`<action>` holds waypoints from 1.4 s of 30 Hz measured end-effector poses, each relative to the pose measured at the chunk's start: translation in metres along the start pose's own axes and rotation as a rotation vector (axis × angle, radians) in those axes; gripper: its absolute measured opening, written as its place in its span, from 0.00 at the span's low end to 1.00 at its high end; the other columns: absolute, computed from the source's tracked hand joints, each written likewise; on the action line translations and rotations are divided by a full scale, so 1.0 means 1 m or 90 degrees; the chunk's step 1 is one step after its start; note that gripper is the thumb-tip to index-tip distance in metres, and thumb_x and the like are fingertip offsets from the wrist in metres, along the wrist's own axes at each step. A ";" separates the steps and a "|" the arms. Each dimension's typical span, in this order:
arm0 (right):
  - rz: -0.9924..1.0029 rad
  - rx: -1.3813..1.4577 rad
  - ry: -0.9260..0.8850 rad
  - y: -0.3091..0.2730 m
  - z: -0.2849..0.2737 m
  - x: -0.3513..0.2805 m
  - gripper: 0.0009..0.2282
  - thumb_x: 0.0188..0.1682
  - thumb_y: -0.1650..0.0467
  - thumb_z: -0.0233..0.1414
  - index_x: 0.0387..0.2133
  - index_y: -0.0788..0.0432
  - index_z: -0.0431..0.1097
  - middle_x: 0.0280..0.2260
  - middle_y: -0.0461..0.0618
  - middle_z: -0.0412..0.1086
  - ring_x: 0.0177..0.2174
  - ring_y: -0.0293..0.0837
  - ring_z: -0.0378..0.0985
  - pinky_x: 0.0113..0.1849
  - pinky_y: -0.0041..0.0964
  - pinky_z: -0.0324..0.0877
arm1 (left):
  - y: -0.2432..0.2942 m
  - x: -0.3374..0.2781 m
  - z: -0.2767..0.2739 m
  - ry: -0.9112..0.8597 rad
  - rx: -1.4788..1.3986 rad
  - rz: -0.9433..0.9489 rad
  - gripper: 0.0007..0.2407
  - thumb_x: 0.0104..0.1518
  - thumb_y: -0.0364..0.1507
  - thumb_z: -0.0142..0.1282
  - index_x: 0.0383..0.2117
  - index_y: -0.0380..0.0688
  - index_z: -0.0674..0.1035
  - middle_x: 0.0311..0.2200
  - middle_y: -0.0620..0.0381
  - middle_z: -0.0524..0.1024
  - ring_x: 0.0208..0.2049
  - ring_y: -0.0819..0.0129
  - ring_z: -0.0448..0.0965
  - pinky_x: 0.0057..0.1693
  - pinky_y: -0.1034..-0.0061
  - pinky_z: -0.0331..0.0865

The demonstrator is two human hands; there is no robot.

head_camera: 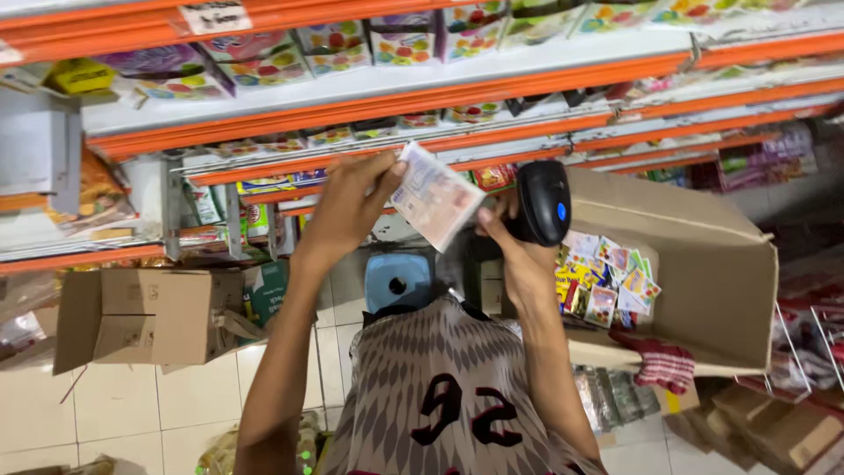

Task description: The person scans small packets and boxes from a cardboard box with a handheld scanner and places them onto shelves in a supermarket aisle.

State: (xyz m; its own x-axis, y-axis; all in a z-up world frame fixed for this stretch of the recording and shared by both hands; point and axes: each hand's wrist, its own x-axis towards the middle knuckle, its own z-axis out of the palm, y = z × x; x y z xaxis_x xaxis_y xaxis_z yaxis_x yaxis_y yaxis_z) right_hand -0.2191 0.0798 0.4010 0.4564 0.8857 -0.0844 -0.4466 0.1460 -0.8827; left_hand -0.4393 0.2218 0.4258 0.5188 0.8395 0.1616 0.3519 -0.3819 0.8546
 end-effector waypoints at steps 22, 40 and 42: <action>-0.060 -0.621 -0.415 -0.033 0.048 -0.032 0.09 0.38 0.77 0.57 0.31 0.68 0.68 0.24 0.59 0.70 0.24 0.43 0.63 0.31 0.41 0.70 | -0.019 -0.025 -0.024 0.003 -0.105 -0.028 0.13 0.70 0.33 0.48 0.31 0.34 0.70 0.22 0.55 0.62 0.26 0.72 0.57 0.33 0.73 0.58; -0.162 -0.316 -0.154 -0.076 0.085 0.034 0.20 0.40 0.75 0.69 0.43 0.61 0.68 0.37 0.41 0.68 0.37 0.35 0.70 0.38 0.31 0.71 | 0.123 0.031 -0.121 0.140 0.186 0.449 0.13 0.59 0.32 0.65 0.45 0.38 0.78 0.42 0.52 0.79 0.46 0.55 0.79 0.53 0.65 0.67; -0.239 -0.310 -0.100 -0.092 0.108 0.056 0.16 0.46 0.77 0.70 0.40 0.65 0.68 0.36 0.44 0.65 0.35 0.38 0.68 0.37 0.33 0.69 | 0.151 0.042 -0.134 0.157 0.245 0.504 0.14 0.58 0.31 0.64 0.46 0.38 0.78 0.43 0.50 0.79 0.47 0.54 0.79 0.55 0.63 0.67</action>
State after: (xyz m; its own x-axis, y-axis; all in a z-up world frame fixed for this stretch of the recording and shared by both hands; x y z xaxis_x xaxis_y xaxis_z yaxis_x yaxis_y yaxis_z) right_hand -0.2353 0.1637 0.5272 0.3791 0.8725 0.3082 0.1395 0.2753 -0.9512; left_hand -0.4684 0.2510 0.6275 0.5538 0.3198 0.7688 0.2230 -0.9465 0.2331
